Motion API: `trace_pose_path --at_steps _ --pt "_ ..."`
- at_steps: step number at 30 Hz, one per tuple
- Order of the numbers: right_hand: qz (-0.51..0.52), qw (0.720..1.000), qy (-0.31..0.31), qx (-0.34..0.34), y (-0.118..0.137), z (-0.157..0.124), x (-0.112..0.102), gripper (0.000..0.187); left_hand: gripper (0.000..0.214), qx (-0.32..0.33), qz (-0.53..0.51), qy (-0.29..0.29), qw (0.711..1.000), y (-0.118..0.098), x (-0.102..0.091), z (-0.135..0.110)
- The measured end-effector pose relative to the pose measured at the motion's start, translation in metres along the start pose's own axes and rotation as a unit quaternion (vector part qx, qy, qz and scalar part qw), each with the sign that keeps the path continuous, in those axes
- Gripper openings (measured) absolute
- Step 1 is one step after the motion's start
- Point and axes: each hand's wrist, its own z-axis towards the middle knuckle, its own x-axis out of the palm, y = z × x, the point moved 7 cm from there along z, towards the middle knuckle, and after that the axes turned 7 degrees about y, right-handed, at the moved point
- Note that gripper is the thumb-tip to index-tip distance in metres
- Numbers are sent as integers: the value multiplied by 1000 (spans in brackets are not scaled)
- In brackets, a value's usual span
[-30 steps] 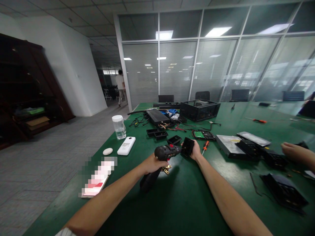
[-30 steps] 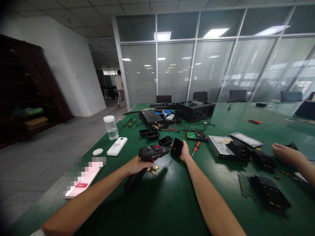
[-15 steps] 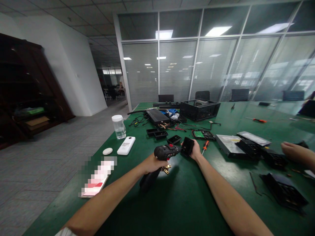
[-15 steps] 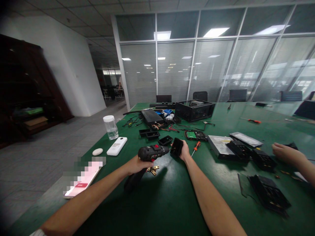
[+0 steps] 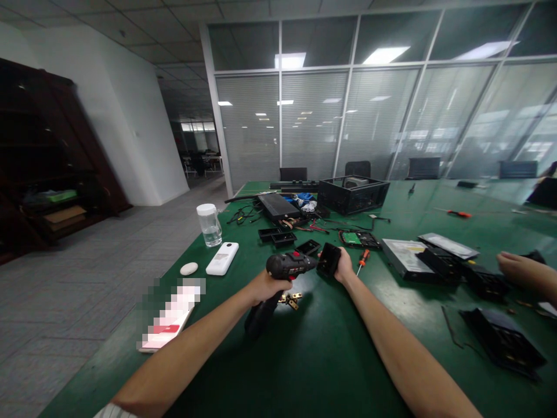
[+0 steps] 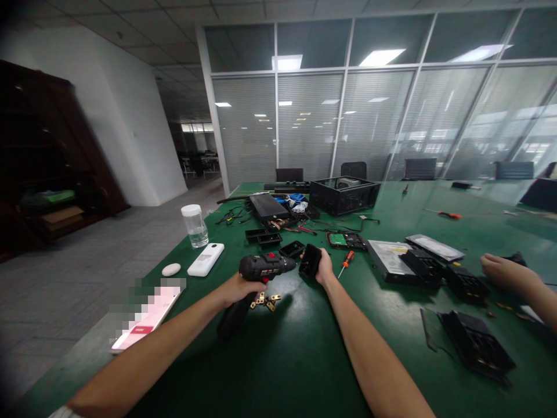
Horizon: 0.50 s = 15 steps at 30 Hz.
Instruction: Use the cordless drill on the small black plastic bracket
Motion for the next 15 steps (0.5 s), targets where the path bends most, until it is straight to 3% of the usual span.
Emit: trace_pose_path --at_steps 15 --pt "14 1000 0 -16 0 0 -1 35 8 27 11 40 999 -6 8 -1"
